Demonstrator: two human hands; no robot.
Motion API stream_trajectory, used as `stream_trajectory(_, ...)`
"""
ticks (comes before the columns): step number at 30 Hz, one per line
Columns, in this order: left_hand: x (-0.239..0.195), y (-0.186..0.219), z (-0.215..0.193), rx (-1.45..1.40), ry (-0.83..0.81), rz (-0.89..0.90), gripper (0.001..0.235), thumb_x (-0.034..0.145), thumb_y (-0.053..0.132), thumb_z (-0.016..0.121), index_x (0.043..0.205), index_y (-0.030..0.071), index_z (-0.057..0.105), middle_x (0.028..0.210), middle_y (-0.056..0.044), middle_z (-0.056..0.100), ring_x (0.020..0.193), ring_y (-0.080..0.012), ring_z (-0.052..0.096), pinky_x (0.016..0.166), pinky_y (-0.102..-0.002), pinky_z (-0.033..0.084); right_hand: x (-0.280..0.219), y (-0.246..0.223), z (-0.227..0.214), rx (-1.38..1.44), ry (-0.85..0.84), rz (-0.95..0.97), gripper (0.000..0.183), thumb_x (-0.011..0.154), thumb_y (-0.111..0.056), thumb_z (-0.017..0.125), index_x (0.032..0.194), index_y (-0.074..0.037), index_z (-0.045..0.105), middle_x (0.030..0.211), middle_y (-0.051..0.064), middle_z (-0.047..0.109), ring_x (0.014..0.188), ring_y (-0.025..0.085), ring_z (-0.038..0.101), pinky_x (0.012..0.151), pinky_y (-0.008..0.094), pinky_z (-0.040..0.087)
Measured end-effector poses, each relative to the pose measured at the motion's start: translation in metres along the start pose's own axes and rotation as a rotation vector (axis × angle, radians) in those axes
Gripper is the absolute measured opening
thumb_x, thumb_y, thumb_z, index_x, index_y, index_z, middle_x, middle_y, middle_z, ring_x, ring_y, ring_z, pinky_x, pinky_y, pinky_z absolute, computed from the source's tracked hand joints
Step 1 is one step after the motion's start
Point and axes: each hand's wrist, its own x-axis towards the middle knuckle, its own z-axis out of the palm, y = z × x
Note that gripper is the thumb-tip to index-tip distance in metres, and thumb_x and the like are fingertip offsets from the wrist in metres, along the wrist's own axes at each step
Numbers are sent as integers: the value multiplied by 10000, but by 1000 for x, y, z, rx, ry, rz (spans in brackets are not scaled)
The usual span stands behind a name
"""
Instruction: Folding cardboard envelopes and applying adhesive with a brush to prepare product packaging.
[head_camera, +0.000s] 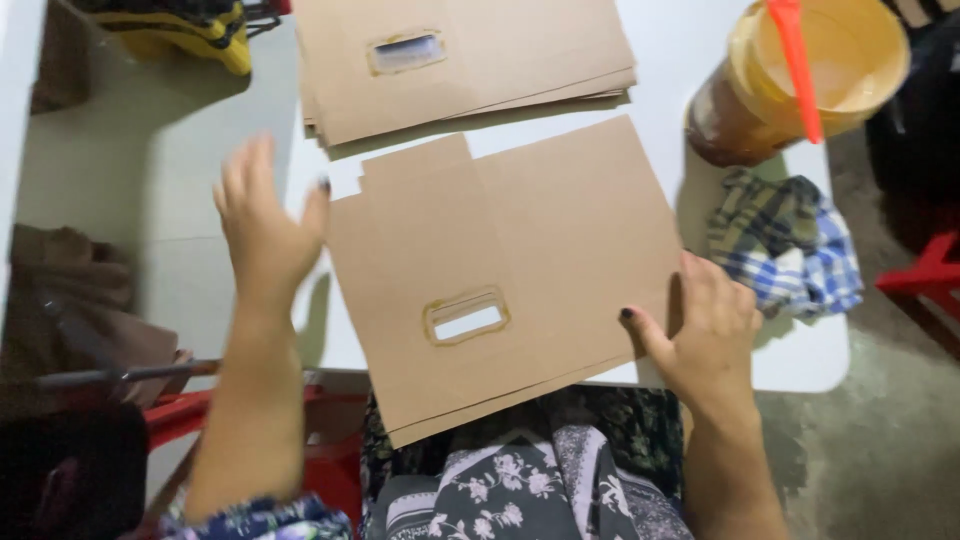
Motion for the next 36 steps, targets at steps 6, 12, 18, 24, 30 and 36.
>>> stream_trajectory(6, -98, 25, -27, 106, -329, -199, 606, 897, 260, 569, 1491, 146, 535, 1652, -132, 338, 1502, -432, 236, 1114, -799, 110, 2, -5, -3, -45, -98, -4, 1147, 748, -623, 761, 1558, 108, 408, 1249, 352, 558, 1149, 484, 488, 992, 571, 339)
stream_trajectory(12, -81, 27, -17, 72, -369, -88, 477, 980, 221, 496, 1448, 154, 558, 1625, -86, 378, 1493, -456, 195, 1098, -830, 78, -5, -29, -24, 207, -158, 247, 1205, 705, -396, 873, 1596, 151, 275, 1327, 340, 335, 1245, 470, 365, 1081, 573, 395)
stream_trajectory(18, -40, 19, 7, 29, -521, -121, 542, 1015, 330, 458, 1551, 371, 394, 1694, -108, 183, 1533, -427, 76, 1199, -676, 13, -17, 10, 3, 159, -15, 88, 870, 738, -405, 903, 1381, 104, 615, 1130, 245, 400, 1111, 395, 424, 919, 456, 467)
stream_trajectory(24, -50, 14, 8, 8, -477, -55, 467, 1035, 312, 434, 1495, 342, 510, 1672, -79, 265, 1527, -405, 148, 1212, -633, 69, -22, -22, -16, 234, 43, 157, 819, 818, -261, 905, 1428, 129, 523, 1209, 246, 493, 1001, 327, 452, 772, 422, 436)
stream_trajectory(30, -36, 11, 5, -35, -575, -98, 617, 1020, 382, 427, 1589, 161, 343, 1696, -42, 201, 1548, -344, 91, 1204, -651, 43, -21, -25, -18, 495, 14, 213, 554, 990, 48, 719, 1496, 147, 517, 1188, 246, 657, 948, 268, 620, 776, 366, 559)
stream_trajectory(36, 44, 13, 36, 229, -361, -13, 818, 1049, 306, 733, 1639, 163, 185, 1692, -78, 163, 1538, -348, 258, 1210, -650, 224, -19, -9, -2, 472, 9, 202, 573, 980, -27, 745, 1504, 108, 557, 1134, 176, 656, 871, 198, 568, 734, 318, 505)
